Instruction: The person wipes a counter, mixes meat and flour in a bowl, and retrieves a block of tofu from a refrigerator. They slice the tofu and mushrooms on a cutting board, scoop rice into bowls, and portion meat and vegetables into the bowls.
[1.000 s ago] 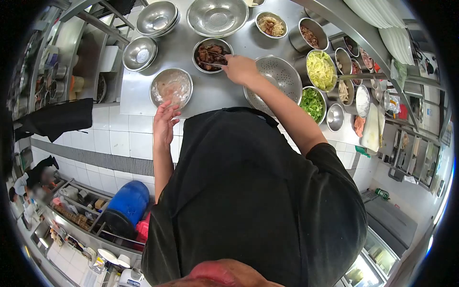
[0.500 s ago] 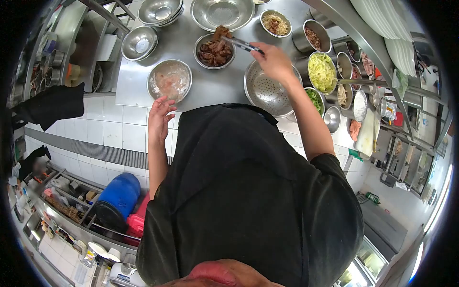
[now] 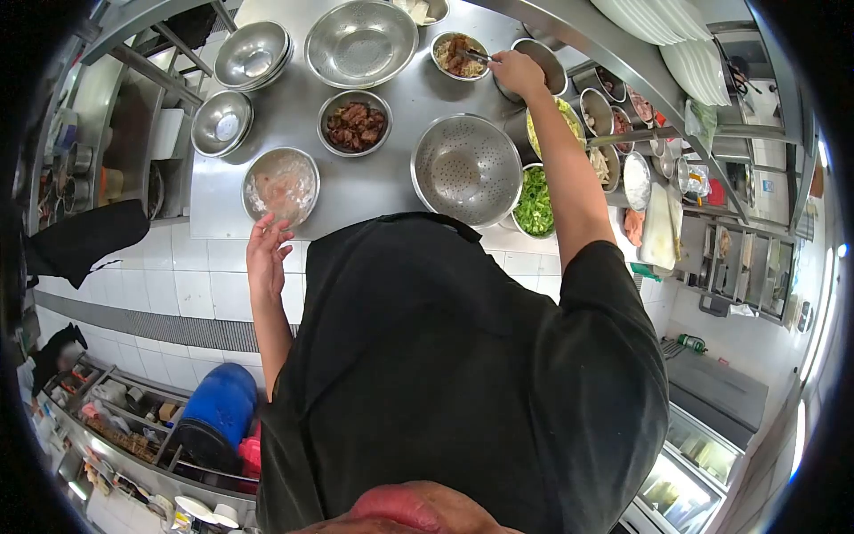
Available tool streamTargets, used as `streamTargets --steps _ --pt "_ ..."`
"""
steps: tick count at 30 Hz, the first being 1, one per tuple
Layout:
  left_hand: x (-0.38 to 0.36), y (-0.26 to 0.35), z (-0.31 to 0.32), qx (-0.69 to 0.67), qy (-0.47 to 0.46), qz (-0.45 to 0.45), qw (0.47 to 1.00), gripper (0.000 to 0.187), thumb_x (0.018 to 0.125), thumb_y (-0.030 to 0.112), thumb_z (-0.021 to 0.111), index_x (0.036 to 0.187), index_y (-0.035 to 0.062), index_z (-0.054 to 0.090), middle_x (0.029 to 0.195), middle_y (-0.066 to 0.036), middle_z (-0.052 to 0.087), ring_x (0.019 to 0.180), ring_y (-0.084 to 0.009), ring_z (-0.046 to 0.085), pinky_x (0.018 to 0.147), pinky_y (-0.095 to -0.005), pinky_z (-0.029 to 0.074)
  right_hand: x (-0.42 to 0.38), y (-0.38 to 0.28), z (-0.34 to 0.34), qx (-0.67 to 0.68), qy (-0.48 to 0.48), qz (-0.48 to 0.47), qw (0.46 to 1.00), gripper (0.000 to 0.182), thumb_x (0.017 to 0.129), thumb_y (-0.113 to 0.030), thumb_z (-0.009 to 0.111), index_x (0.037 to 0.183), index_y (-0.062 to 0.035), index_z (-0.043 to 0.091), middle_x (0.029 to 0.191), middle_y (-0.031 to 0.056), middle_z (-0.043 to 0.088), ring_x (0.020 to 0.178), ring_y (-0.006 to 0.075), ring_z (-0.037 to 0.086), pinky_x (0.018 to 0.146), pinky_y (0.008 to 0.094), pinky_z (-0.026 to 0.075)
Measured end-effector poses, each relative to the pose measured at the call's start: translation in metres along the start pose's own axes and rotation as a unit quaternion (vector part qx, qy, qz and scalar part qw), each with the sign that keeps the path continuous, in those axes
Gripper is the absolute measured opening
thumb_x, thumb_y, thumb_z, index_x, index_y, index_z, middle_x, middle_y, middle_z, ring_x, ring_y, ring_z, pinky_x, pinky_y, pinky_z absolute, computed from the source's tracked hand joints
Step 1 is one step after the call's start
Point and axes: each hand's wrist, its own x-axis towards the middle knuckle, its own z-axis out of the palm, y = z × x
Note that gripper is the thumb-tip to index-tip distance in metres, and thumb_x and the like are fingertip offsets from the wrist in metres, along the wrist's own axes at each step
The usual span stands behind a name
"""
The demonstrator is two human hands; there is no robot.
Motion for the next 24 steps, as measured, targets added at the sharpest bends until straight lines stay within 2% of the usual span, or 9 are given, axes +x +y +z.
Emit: streamTargets --steps 3,8,9,16,18,19,21,22,24 --pt "-0.004 0.001 -0.003 0.000 0.015 0.002 1.000 0.035 0.097 0.012 0.056 0.131 0.0087 0.050 0.115 -0.009 0.066 0.089 -0.0143 0.062 0.074 -0.0280 0.049 0.012 0.001 0.004 -0.055 -0.010 0.007 0.998 0.040 0.091 -0.038 0.059 0.119 -0.0105 0.070 0.107 0.0182 0.071 0.101 0.0361 0.067 0.090 0.0455 0.051" --pt "-0.007 -0.001 -0.010 0.009 0.026 -0.001 1.000 0.036 0.097 0.012 0.056 0.132 0.0081 0.049 0.115 -0.010 0.065 0.089 -0.0142 0.062 0.074 -0.0283 0.049 0.023 0.011 -0.018 -0.127 -0.058 0.030 0.990 0.038 0.091 -0.039 0.060 0.107 -0.0058 0.071 0.106 0.0193 0.071 0.101 0.0367 0.066 0.089 0.0476 0.051" --pt "-0.006 -0.002 -0.011 0.012 0.031 -0.001 0.999 0.036 0.097 0.012 0.056 0.132 0.0079 0.049 0.115 -0.010 0.065 0.089 -0.0142 0.062 0.074 -0.0283 0.049 0.019 0.006 -0.022 -0.140 -0.026 0.011 0.990 0.038 0.092 -0.038 0.060 0.105 -0.0041 0.071 0.105 0.0197 0.070 0.102 0.0371 0.066 0.089 0.0480 0.050" --pt "0.001 -0.001 -0.003 -0.005 0.023 -0.014 1.000 0.036 0.095 0.010 0.056 0.131 0.0073 0.049 0.115 -0.010 0.065 0.089 -0.0152 0.063 0.074 -0.0283 0.049 0.023 0.012 -0.026 -0.161 -0.068 -0.034 0.984 0.043 0.092 -0.039 0.061 0.116 -0.0043 0.068 0.108 0.0195 0.070 0.103 0.0372 0.065 0.090 0.0475 0.050" --pt "-0.004 0.004 -0.003 0.012 0.026 0.000 1.000 0.036 0.096 0.011 0.057 0.131 0.0072 0.049 0.115 -0.010 0.065 0.089 -0.0157 0.063 0.074 -0.0282 0.049 0.006 0.011 -0.028 -0.119 0.088 -0.111 0.983 0.042 0.093 -0.044 0.058 0.118 -0.0126 0.070 0.108 0.0150 0.071 0.106 0.0352 0.065 0.091 0.0471 0.051" --pt "-0.007 0.003 -0.005 0.013 0.037 -0.001 0.999 0.036 0.096 0.011 0.057 0.131 0.0072 0.049 0.115 -0.010 0.065 0.089 -0.0157 0.063 0.074 -0.0282 0.049 -0.010 -0.011 -0.034 -0.113 0.081 -0.118 0.983 0.042 0.093 -0.044 0.058 0.118 -0.0126 0.070 0.108 0.0150 0.071 0.106 0.0352 0.065 0.091 0.0471 0.051" --pt "-0.005 0.000 -0.012 0.016 0.025 0.006 1.000 0.038 0.097 0.015 0.057 0.133 0.0076 0.047 0.117 -0.011 0.065 0.092 -0.0173 0.064 0.076 -0.0288 0.049 -0.056 -0.071 -0.055 -0.051 -0.049 -0.059 0.996 0.048 0.092 -0.046 0.060 0.128 -0.0145 0.065 0.111 0.0149 0.071 0.107 0.0345 0.065 0.093 0.0454 0.051" --pt "-0.004 -0.001 -0.015 0.018 0.030 0.004 0.999 0.038 0.097 0.015 0.057 0.133 0.0076 0.047 0.117 -0.011 0.065 0.092 -0.0173 0.064 0.076 -0.0288 0.049 -0.076 -0.092 -0.048 -0.048 -0.054 -0.061 0.996 0.048 0.092 -0.046 0.060 0.128 -0.0145 0.065 0.111 0.0149 0.071 0.107 0.0345 0.065 0.093 0.0454 0.051" --pt "0.000 -0.006 -0.018 0.013 0.022 -0.001 1.000 0.040 0.097 0.015 0.058 0.134 0.0076 0.046 0.119 -0.011 0.065 0.093 -0.0183 0.064 0.078 -0.0307 0.051 -0.109 -0.140 -0.032 -0.086 -0.095 -0.140 0.982 0.055 0.087 -0.044 0.068 0.133 -0.0138 0.061 0.118 0.0157 0.069 0.113 0.0296 0.064 0.099 0.0410 0.049"
